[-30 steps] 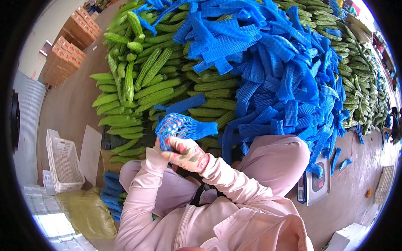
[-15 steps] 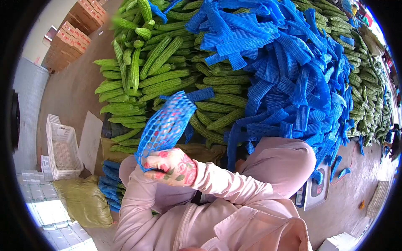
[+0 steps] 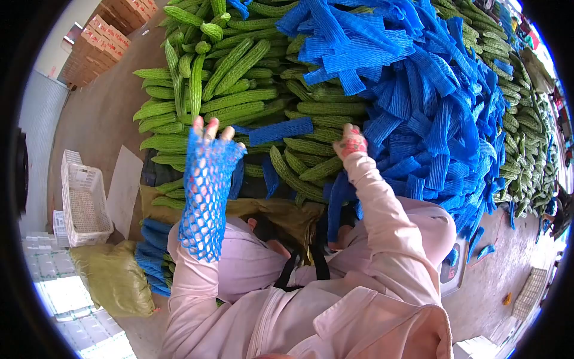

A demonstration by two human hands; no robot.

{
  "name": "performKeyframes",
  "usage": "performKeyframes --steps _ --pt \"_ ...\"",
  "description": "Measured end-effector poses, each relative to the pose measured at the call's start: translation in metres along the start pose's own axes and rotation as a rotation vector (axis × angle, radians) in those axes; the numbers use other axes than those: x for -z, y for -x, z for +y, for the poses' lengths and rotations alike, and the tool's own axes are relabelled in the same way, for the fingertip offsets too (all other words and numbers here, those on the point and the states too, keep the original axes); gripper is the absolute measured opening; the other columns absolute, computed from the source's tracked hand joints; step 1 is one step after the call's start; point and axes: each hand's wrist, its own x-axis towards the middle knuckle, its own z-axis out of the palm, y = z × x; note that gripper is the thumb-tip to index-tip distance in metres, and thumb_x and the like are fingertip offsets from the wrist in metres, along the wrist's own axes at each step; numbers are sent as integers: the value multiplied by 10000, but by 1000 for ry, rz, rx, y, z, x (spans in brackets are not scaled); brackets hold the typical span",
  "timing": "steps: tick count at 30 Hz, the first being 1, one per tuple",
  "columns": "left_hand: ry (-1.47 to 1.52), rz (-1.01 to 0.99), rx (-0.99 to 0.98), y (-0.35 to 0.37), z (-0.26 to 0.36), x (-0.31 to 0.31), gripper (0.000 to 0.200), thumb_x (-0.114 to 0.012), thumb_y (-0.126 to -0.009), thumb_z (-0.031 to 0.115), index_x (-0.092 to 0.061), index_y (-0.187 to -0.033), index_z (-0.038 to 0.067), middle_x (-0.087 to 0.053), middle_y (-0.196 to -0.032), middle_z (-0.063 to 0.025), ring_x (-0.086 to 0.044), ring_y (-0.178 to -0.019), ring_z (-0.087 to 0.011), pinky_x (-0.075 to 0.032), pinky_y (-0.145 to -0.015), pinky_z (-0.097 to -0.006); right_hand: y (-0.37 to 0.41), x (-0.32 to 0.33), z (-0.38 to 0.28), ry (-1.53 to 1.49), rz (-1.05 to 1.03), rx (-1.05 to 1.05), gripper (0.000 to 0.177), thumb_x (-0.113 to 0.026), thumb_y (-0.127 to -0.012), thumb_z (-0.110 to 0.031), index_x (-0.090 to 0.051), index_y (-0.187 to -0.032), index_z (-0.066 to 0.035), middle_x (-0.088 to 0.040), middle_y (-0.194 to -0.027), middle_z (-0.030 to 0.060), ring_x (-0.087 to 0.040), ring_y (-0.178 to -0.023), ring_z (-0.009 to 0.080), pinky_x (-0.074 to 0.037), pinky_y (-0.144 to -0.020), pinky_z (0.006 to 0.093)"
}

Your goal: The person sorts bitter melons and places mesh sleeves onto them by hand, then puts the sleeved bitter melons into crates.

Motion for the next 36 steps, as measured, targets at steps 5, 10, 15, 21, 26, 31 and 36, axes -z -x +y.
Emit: performKeyframes --steps 5,10,15,21,26,31,36 --pt "273 -132 127 0 -6 -28 408 -739 -707 245 -633 -1056 62 -552 -1208 -215 -452 -1189 -400 -378 -988 -460 -26 -22 62 534 -301 -112 616 -767 -637 -318 -478 -1120 -67 -535 -1137 168 -550 -1046 317 -465 -867 422" --pt "794 -259 682 -12 18 -17 421 -715 -733 211 -614 -1098 26 -527 -1269 -171 -453 -1225 -297 -364 -1021 -399 -36 -4 63 498 -565 192 565 -726 -656 -445 -529 -1044 -85 -590 -1042 129 -582 -976 279 -467 -770 422" --pt "1669 -74 645 21 34 -29 652 -724 -742 65 -435 -1324 21 -456 -1345 -163 -467 -1231 -213 -372 -1024 -327 4 114 -48 332 -327 280 461 -692 -675 -462 -575 -872 -61 -631 -772 141 -622 -768 330 -486 -674 405" --pt "1945 -235 725 24 53 -6 516 -433 -962 135 -238 -1436 80 -299 -1455 -65 -538 -1067 -198 -441 -974 -401 41 226 -69 -329 -112 157 323 -720 -734 -223 -609 -983 -51 -641 -759 67 -612 -687 176 -488 -679 294" --pt "2632 -367 634 28 48 -20 543 -412 -962 113 -182 -1453 97 -281 -1461 -86 -455 -1201 -175 -456 -961 -399 56 154 -76 -1301 -444 129 434 -747 -761 -145 -553 -1137 -44 -618 -1022 26 -559 -933 128 -437 -842 267" --pt "1939 -87 665 19 58 19 609 -518 -895 37 -230 -1431 67 -336 -1427 -77 -489 -1128 -152 -475 -885 -291 39 139 -91 -1423 -109 277 358 -637 -827 -177 -524 -1130 -24 -606 -1050 80 -569 -993 194 -449 -877 343" --pt "1318 -199 237 27 76 21 723 -634 -825 151 -258 -1442 142 -350 -1404 -156 -425 -1217 -167 -426 -945 -328 75 149 -135 -1798 -429 157 468 -627 -834 -287 -466 -1207 -54 -572 -1130 109 -574 -1029 269 -484 -834 390"
